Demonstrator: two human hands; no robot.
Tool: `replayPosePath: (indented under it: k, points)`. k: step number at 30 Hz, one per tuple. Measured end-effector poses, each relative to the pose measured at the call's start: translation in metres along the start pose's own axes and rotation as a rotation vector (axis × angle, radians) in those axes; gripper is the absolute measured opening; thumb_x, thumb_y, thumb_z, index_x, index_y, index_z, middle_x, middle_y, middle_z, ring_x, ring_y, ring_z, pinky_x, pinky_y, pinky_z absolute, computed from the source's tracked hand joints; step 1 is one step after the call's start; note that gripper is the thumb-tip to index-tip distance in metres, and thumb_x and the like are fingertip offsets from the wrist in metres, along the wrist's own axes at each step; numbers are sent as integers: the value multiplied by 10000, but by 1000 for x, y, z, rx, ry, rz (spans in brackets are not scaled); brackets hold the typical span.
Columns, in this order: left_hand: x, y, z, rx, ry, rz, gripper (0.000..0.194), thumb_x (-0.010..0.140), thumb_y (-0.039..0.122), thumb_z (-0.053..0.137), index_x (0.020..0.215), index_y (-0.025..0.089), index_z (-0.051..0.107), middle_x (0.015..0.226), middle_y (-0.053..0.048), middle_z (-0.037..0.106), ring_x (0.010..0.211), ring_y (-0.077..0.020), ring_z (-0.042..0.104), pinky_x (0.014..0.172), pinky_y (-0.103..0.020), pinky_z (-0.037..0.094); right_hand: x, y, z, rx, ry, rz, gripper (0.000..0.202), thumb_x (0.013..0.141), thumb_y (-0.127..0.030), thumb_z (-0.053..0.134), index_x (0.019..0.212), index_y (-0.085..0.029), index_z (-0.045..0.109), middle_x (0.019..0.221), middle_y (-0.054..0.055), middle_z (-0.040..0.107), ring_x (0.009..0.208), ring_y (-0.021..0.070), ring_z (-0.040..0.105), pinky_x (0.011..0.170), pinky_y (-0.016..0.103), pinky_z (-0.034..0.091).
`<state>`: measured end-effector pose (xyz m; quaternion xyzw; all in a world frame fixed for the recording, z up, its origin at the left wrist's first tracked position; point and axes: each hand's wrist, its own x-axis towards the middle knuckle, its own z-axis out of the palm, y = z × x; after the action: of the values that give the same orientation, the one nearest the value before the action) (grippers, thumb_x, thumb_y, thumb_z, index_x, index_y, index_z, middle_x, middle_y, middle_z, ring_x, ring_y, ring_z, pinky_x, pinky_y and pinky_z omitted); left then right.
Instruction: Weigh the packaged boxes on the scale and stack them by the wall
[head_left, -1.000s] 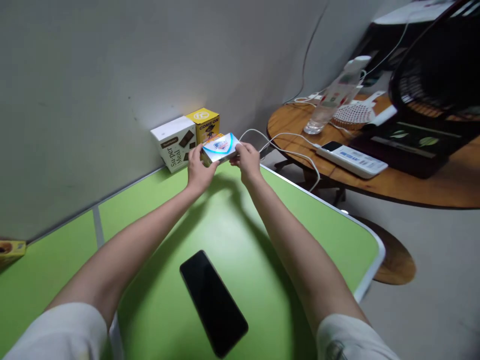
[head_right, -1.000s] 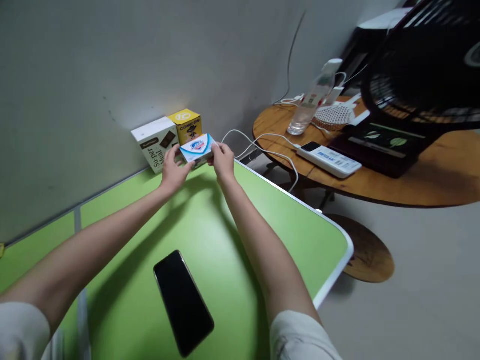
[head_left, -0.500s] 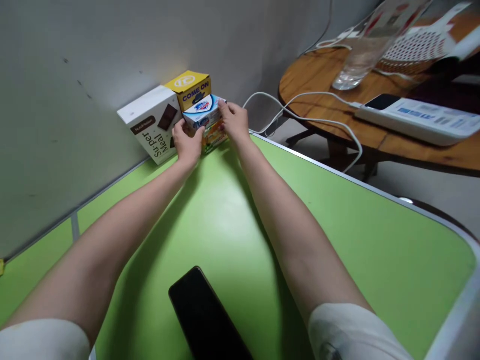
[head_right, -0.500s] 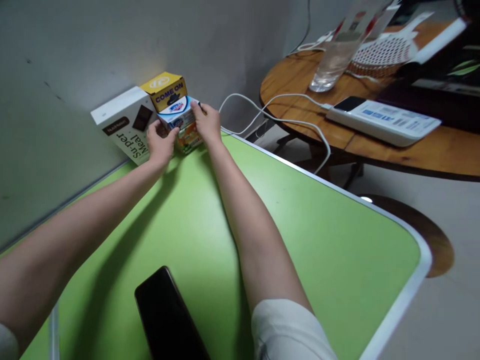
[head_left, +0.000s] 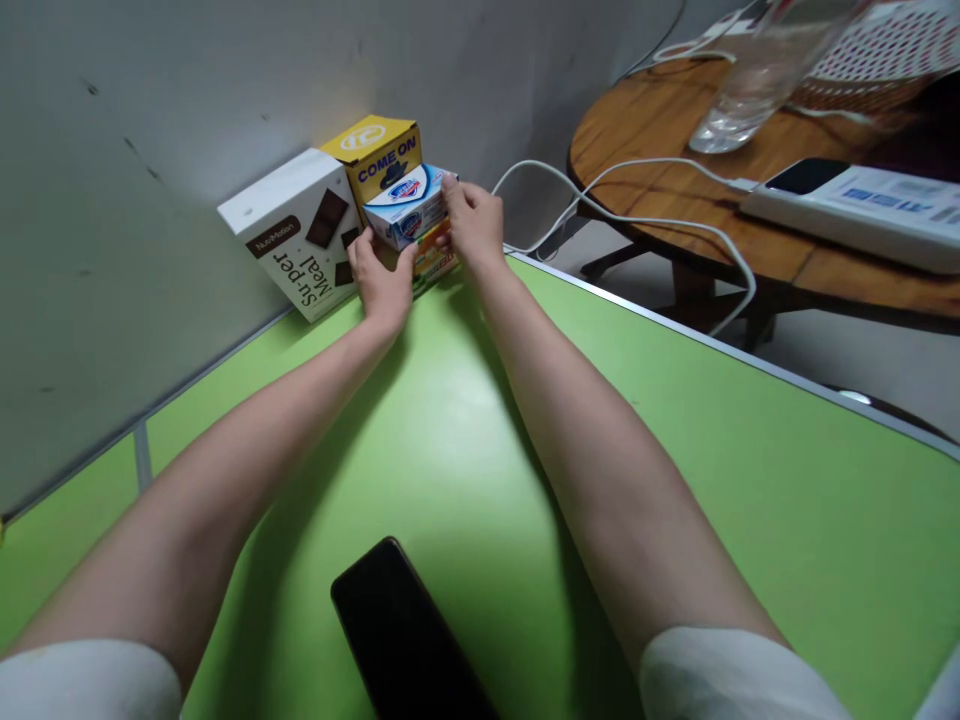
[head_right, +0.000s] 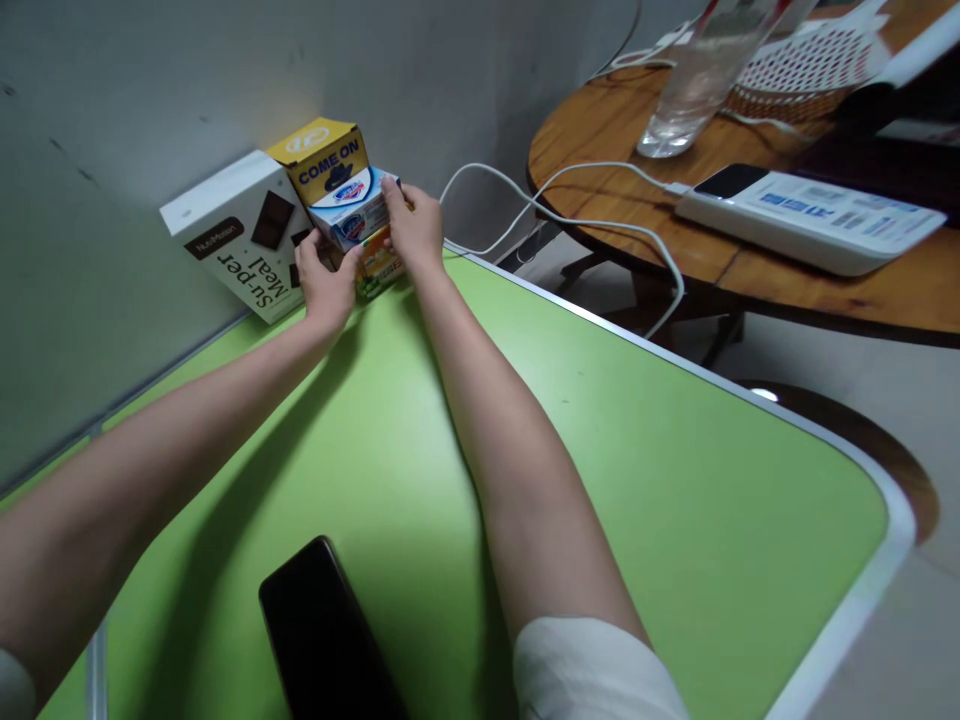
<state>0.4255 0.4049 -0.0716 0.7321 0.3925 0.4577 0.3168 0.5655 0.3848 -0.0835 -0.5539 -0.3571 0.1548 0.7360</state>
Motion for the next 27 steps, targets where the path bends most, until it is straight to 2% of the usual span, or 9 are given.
replayPosePath:
  k: [4, 8, 11, 14, 20, 23, 27]
  points:
    - [1, -1, 1, 0, 9, -28, 476, 789, 277, 769, 1177, 202, 504, 1339, -129, 505, 1372, -261, 426, 1186, -364, 293, -4, -11, 0, -40, 14, 25, 481, 907, -628, 479, 832, -176, 624, 629, -32, 511, 612, 127, 663, 580, 230, 557]
    - [3, 2, -1, 20, -13, -95, 477, 794, 308, 765, 1172, 165, 511, 1332, -163, 502, 1362, -273, 443, 1182, -349, 302, -14, -35, 2, -129, 71, 135, 366, 984, -425, 465, 870, -114, 621, 621, -46, 508, 475, 39, 527, 529, 160, 497]
    - [6, 0, -2, -5, -51, -91, 469, 791, 328, 765, 1160, 203, 504, 1345, -148, 502, 1363, -284, 443, 1189, -392, 298, -18, -45, 2, -180, 73, 167, 338, 1002, -347, 448, 905, -71, 616, 617, -49, 500, 463, 20, 484, 527, 148, 469]
    - [7, -3, -1, -20, -47, -79, 457, 788, 318, 766, 1143, 211, 501, 1339, -148, 506, 1349, -286, 454, 1189, -407, 296, -16, -40, 2, -176, 67, 155, 392, 992, -430, 446, 874, -96, 615, 611, -46, 497, 471, 38, 515, 521, 159, 485]
    - [5, -3, -3, -1, -31, -51, 455, 769, 322, 790, 1126, 214, 530, 1302, -127, 525, 1327, -279, 470, 1174, -384, 317, -3, -7, 1, -64, 31, 10, 538, 904, -675, 429, 796, -180, 608, 617, -30, 500, 576, 125, 647, 518, 232, 547]
    - [6, -4, -4, 6, -50, -50, 458, 777, 335, 782, 1143, 207, 538, 1312, -135, 518, 1336, -290, 465, 1174, -381, 314, 2, 3, 0, -53, 23, -7, 550, 896, -698, 419, 789, -189, 598, 636, -16, 510, 664, 167, 678, 547, 273, 571]
    - [8, -9, 0, -15, -56, -48, 491, 780, 354, 778, 1176, 213, 525, 1339, -137, 499, 1356, -291, 442, 1189, -400, 284, 3, 7, -1, -46, 6, -11, 514, 907, -682, 426, 799, -202, 577, 650, -13, 499, 715, 177, 679, 573, 273, 572]
